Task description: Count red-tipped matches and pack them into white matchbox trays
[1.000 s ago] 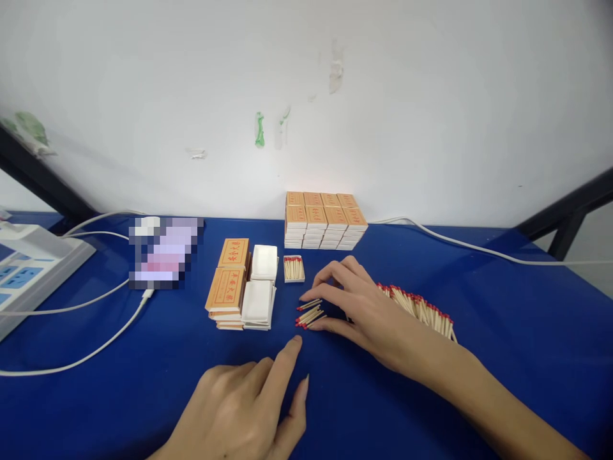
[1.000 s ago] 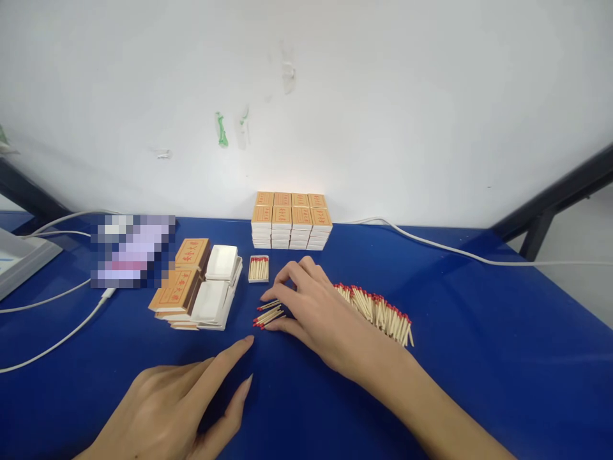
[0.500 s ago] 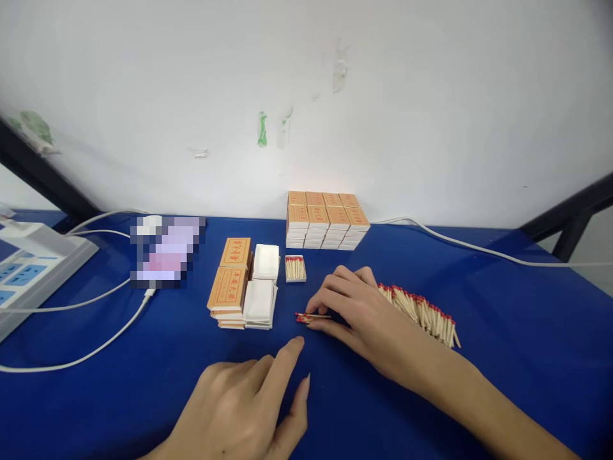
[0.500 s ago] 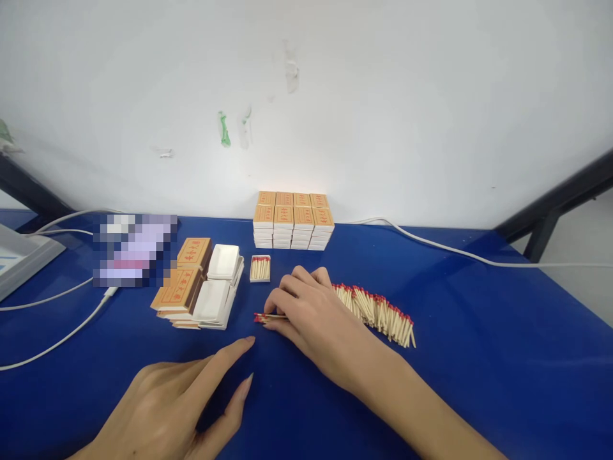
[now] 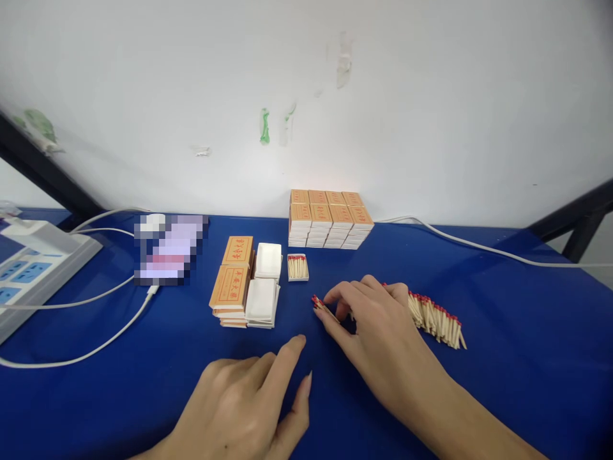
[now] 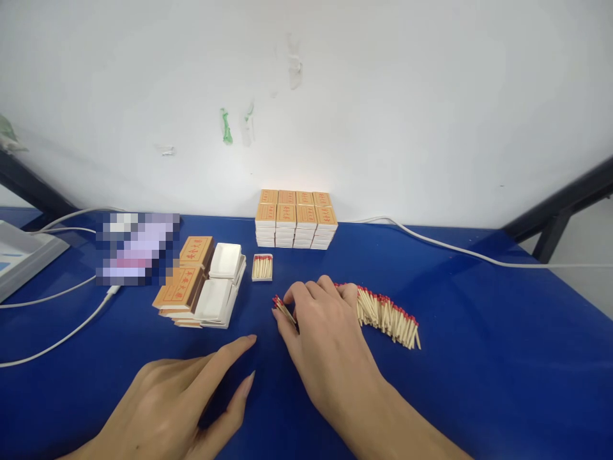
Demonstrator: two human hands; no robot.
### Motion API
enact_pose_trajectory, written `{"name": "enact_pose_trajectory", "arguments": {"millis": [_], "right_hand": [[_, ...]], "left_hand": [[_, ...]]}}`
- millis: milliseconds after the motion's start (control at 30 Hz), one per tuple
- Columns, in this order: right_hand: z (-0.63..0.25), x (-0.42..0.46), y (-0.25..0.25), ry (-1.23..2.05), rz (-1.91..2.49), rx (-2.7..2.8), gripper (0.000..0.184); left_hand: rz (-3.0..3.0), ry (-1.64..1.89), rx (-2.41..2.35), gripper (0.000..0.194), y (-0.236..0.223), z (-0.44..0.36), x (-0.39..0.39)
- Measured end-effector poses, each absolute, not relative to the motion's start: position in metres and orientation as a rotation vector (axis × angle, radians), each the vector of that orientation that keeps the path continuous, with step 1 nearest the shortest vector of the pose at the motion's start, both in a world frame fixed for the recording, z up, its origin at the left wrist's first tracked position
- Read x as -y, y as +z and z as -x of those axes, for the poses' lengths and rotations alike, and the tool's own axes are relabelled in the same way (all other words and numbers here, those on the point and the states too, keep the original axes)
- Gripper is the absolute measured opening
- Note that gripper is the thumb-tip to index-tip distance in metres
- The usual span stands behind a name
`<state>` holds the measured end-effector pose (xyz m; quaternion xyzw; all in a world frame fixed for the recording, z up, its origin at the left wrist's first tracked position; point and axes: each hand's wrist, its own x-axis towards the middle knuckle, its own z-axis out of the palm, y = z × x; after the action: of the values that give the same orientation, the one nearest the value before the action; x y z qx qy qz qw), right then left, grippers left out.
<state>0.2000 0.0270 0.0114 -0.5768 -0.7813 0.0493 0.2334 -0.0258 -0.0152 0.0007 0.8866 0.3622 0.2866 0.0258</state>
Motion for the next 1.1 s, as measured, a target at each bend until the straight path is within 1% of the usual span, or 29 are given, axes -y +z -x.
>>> {"name": "enact_pose_trajectory", "arguments": {"millis": [300, 467, 600, 767, 867, 1000, 1100], "right_hand": [[-0.197, -0.030, 0.008, 0.107, 1.573, 2.122, 0.013], [-0.200, -0.031, 0.011, 0.195, 1.592, 2.107, 0.017], [-0.201, -0.031, 0.016, 0.274, 1.633, 2.067, 0.021], [-0.212, -0.036, 0.028, 0.316, 1.691, 2.030, 0.018], [-0.228, -0.041, 0.035, 0.297, 1.699, 2.027, 0.018], [-0.246, -0.046, 0.037, 0.131, 1.719, 2.066, 0.023], [-0.246, -0.044, 0.035, 0.100, 1.744, 2.128, 0.021]], "left_hand": [[-2.733, 0.888, -1.131, 0.032, 0.000, 0.025, 0.012], [-2.746, 0.885, -1.121, 0.033, -0.001, 0.026, 0.014], [-2.796, 0.794, -1.127, 0.031, 0.000, 0.026, 0.017], [-2.881, 0.748, -1.161, 0.034, 0.006, 0.022, 0.020], [-2.919, 0.658, -1.165, 0.038, 0.010, 0.021, 0.021], [-2.977, 0.441, -1.082, 0.049, 0.013, 0.020, 0.016], [-3.010, 0.311, -1.027, 0.061, 0.017, 0.020, 0.013]]}}
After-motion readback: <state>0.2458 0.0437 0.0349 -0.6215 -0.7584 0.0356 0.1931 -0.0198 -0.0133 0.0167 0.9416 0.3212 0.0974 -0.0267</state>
